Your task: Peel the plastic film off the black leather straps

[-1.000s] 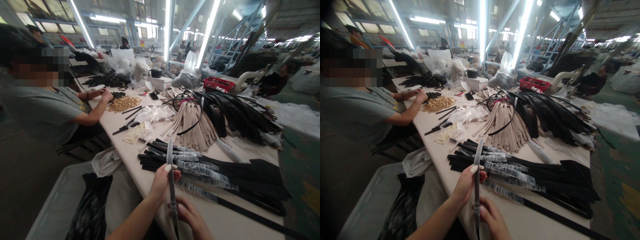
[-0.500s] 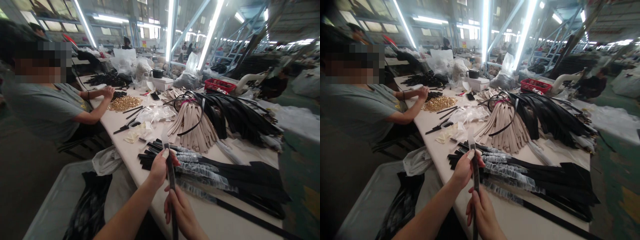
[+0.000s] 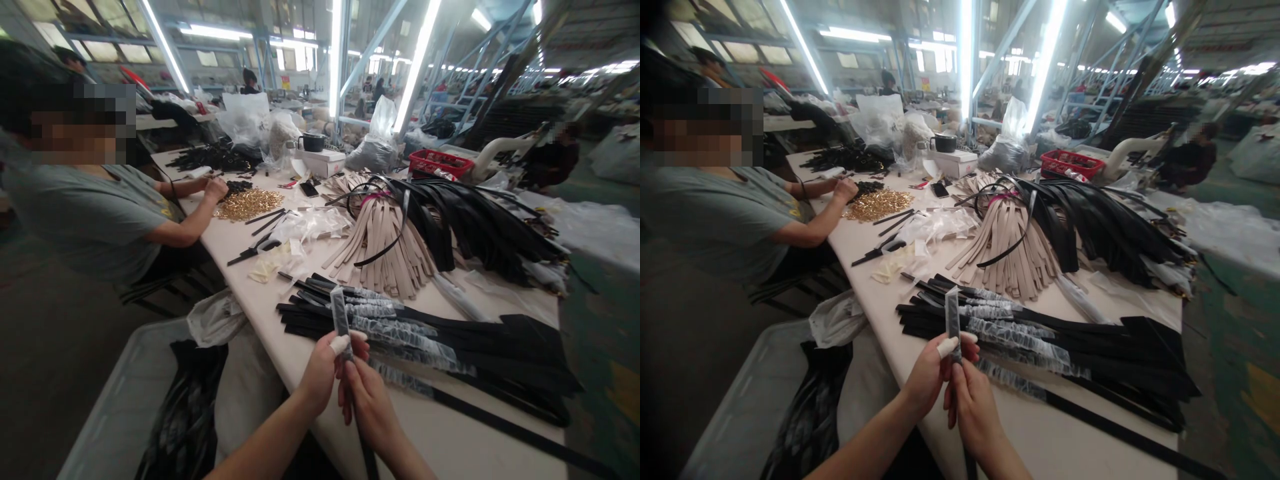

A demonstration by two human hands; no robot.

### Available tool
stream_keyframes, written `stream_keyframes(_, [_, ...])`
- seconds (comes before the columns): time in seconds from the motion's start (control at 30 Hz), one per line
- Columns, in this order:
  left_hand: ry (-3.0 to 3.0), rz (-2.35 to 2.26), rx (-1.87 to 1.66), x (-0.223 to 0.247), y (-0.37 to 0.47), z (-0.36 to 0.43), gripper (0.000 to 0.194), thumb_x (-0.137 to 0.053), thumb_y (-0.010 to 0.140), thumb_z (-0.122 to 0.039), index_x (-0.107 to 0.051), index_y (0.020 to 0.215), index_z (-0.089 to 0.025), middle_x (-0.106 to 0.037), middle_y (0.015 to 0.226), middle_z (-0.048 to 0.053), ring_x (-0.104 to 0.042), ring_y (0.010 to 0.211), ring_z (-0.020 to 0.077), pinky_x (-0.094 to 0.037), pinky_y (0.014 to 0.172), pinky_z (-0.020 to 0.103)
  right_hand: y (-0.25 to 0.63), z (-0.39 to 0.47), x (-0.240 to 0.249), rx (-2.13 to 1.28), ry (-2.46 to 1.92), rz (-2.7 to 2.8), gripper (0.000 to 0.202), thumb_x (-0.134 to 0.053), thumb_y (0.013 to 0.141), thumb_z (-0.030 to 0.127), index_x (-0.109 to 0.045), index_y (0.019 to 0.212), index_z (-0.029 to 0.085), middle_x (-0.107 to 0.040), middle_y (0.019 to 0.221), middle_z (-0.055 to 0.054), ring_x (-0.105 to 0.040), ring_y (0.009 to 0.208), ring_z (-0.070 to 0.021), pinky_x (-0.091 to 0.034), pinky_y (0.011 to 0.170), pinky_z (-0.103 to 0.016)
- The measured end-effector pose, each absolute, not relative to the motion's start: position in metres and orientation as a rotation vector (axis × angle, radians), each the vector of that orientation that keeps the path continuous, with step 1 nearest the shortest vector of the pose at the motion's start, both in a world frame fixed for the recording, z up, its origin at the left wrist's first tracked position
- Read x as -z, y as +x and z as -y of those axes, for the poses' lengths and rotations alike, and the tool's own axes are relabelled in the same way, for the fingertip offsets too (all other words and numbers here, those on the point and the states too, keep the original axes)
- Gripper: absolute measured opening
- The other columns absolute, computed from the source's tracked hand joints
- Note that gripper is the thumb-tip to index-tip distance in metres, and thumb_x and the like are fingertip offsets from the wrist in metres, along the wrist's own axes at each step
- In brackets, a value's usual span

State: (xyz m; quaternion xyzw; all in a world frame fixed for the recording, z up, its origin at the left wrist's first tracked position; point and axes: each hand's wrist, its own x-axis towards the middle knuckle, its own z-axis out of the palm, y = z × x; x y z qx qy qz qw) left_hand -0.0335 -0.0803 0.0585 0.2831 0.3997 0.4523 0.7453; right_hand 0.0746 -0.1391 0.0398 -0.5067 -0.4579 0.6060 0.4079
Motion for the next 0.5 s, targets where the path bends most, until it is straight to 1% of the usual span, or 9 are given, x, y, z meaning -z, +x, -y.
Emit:
stream_keyframes(0.07, [0.580, -0.821, -1.077, -0.066, -0.034, 0.068, 0.038, -0.059, 0.089, -0.045, -0.067, 0.107, -0.013, -0.074, 0.091, 0.013, -0.070, 0.081, 0.0239, -0.052, 0.074, 0.033, 0.074, 0.140, -0.041, -1.565, -1.271, 1.145, 0.047, -0.040, 0.098, 0.058, -0.054, 0.080, 0.017, -0.055, 0.053, 0.003, -0.046, 0.035, -0.0066, -0.034, 0.035, -0.015])
stream_keyframes(0.13, [0.572, -0.812, -1.147, -0.073, -0.034, 0.058, 0.038, -0.058, 0.089, -0.050, -0.067, 0.099, -0.013, -0.074, 0.088, 0.012, -0.070, 0.080, 0.0237, -0.052, 0.080, 0.036, 0.073, 0.140, -0.042, -1.614, -1.269, 1.126, 0.044, -0.042, 0.097, 0.058, -0.054, 0.085, 0.017, -0.057, 0.054, 0.004, -0.045, 0.035, -0.0069, -0.033, 0.034, -0.015])
stream_keyframes(0.17, [0.582, -0.819, -1.151, -0.076, -0.033, 0.056, 0.038, -0.059, 0.089, -0.051, -0.066, 0.094, -0.014, -0.074, 0.087, 0.012, -0.070, 0.080, 0.0234, -0.052, 0.078, 0.035, 0.073, 0.140, -0.042, -1.619, -1.278, 1.117, 0.044, -0.042, 0.097, 0.058, -0.055, 0.088, 0.017, -0.056, 0.054, 0.004, -0.045, 0.034, -0.0069, -0.032, 0.033, -0.015])
stream_keyframes(0.23, [0.605, -0.848, -1.121, -0.078, -0.030, 0.058, 0.038, -0.059, 0.088, -0.052, -0.065, 0.086, -0.015, -0.074, 0.087, 0.011, -0.070, 0.080, 0.0226, -0.051, 0.072, 0.030, 0.071, 0.138, -0.042, -1.579, -1.313, 1.121, 0.045, -0.037, 0.098, 0.059, -0.054, 0.092, 0.018, -0.053, 0.053, 0.006, -0.042, 0.033, -0.0067, -0.030, 0.032, -0.015])
stream_keyframes(0.3, [0.616, -0.871, -1.094, -0.076, -0.026, 0.069, 0.038, -0.059, 0.089, -0.052, -0.065, 0.085, -0.016, -0.074, 0.089, 0.011, -0.069, 0.077, 0.0205, -0.050, 0.067, 0.027, 0.069, 0.134, -0.039, -1.490, -1.357, 1.147, 0.046, -0.034, 0.099, 0.059, -0.053, 0.089, 0.018, -0.050, 0.052, 0.006, -0.040, 0.033, -0.0068, -0.029, 0.032, -0.016])
stream_keyframes(0.37, [0.609, -0.900, -1.082, -0.069, -0.023, 0.084, 0.037, -0.057, 0.090, -0.052, -0.065, 0.086, -0.016, -0.074, 0.093, 0.010, -0.065, 0.062, 0.0147, -0.047, 0.059, 0.024, 0.068, 0.131, -0.036, -1.414, -1.384, 1.175, 0.045, -0.036, 0.099, 0.059, -0.053, 0.087, 0.018, -0.049, 0.054, 0.005, -0.042, 0.037, -0.0076, -0.031, 0.034, -0.017])
stream_keyframes(0.43, [0.598, -0.930, -1.052, -0.060, -0.022, 0.097, 0.038, -0.056, 0.090, -0.053, -0.067, 0.090, -0.016, -0.074, 0.096, 0.009, -0.055, 0.046, 0.0090, -0.039, 0.046, 0.022, 0.068, 0.130, -0.032, -1.376, -1.396, 1.189, 0.044, -0.038, 0.099, 0.057, -0.055, 0.091, 0.018, -0.051, 0.056, 0.004, -0.045, 0.041, -0.0088, -0.033, 0.037, -0.018])
stream_keyframes(0.47, [0.591, -0.939, -1.022, -0.057, -0.024, 0.100, 0.038, -0.057, 0.089, -0.052, -0.068, 0.092, -0.016, -0.074, 0.096, 0.010, -0.052, 0.043, 0.0083, -0.034, 0.041, 0.021, 0.069, 0.131, -0.031, -1.378, -1.393, 1.205, 0.043, -0.038, 0.099, 0.056, -0.056, 0.094, 0.018, -0.051, 0.057, 0.004, -0.046, 0.042, -0.0093, -0.033, 0.038, -0.018])
stream_keyframes(0.5, [0.583, -0.936, -0.994, -0.056, -0.026, 0.100, 0.038, -0.059, 0.087, -0.051, -0.069, 0.095, -0.015, -0.074, 0.095, 0.010, -0.053, 0.044, 0.0093, -0.032, 0.040, 0.021, 0.069, 0.132, -0.030, -1.385, -1.390, 1.228, 0.043, -0.037, 0.100, 0.055, -0.056, 0.095, 0.018, -0.051, 0.056, 0.004, -0.046, 0.042, -0.0095, -0.033, 0.038, -0.018])
